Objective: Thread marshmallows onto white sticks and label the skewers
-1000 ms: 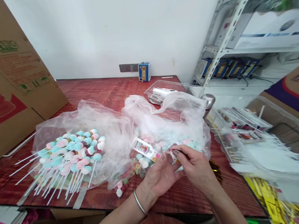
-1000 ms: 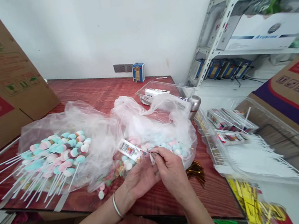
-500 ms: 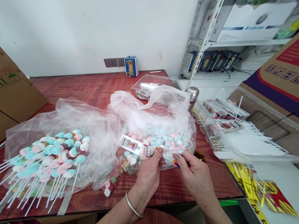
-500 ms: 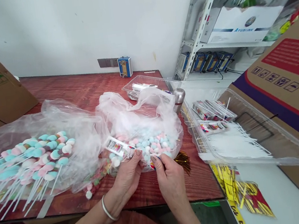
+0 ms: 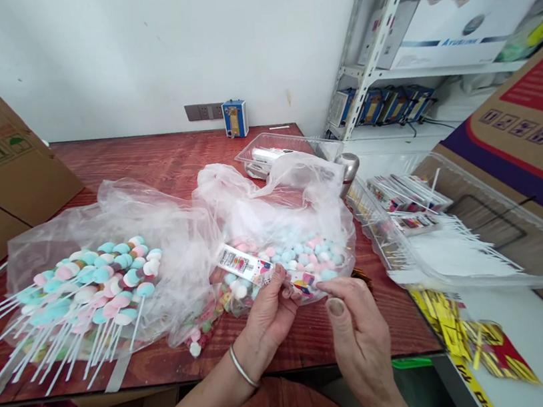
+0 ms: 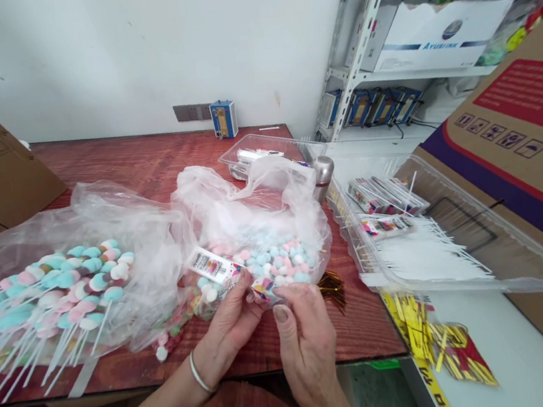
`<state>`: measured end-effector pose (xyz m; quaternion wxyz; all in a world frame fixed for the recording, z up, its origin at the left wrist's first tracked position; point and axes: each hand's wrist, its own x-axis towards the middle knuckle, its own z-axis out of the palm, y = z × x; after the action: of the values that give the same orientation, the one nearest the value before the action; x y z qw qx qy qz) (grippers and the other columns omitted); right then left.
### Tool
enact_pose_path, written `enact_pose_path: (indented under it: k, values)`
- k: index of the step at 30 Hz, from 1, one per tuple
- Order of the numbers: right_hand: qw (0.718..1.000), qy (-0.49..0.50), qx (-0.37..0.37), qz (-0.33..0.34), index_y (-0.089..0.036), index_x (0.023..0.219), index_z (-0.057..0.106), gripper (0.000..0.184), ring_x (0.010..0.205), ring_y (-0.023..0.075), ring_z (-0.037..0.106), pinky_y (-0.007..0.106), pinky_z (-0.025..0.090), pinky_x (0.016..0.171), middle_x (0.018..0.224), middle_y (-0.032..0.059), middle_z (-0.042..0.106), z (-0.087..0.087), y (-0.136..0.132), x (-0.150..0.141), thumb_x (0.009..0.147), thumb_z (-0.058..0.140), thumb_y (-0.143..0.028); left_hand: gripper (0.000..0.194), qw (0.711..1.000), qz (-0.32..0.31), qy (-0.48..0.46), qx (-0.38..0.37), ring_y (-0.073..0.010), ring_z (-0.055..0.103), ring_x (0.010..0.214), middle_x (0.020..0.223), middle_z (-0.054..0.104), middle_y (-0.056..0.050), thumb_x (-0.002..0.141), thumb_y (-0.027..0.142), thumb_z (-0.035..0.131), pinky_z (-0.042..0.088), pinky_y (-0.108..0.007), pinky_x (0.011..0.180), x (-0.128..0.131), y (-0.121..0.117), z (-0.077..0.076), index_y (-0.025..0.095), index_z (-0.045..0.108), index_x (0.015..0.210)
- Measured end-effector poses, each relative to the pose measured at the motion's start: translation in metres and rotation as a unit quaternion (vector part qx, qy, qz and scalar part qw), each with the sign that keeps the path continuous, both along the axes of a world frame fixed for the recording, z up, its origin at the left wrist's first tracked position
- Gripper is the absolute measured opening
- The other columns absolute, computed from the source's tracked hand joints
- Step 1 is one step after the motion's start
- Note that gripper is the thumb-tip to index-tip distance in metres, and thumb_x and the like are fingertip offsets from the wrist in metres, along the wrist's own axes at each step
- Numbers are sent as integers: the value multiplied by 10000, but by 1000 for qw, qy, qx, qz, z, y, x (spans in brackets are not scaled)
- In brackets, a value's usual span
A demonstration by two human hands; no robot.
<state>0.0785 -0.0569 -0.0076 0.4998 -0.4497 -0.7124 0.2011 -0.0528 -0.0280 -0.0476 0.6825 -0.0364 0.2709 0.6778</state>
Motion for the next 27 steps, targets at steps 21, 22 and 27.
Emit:
enact_pose_path:
  k: [21,22,27]
  values:
    - [994,44,-94,28,-231,971,666,214,1020,202,600,346,464,924,1040,50,662,-12,3,-5,992,479,-333,328,1000,6,17,4,-42,483,465,623,577,62,659,263,875,438,-182,468,0,-1,-6,155,590,779]
    - [994,34,-96,33,-230,965,674,214,1049,208,597,349,463,939,1065,56,664,-13,4,-6,985,491,-339,327,1000,12,25,8,-40,482,471,623,580,61,649,261,880,439,-176,474,1,-1,-6,152,595,768]
    - [994,14,-104,14,-195,992,685,254,1020,210,637,340,505,907,1085,90,688,-22,7,-10,986,460,-313,304,995,21,97,29,-99,624,700,774,682,3,621,236,890,516,-207,672,6,-6,0,134,675,810]
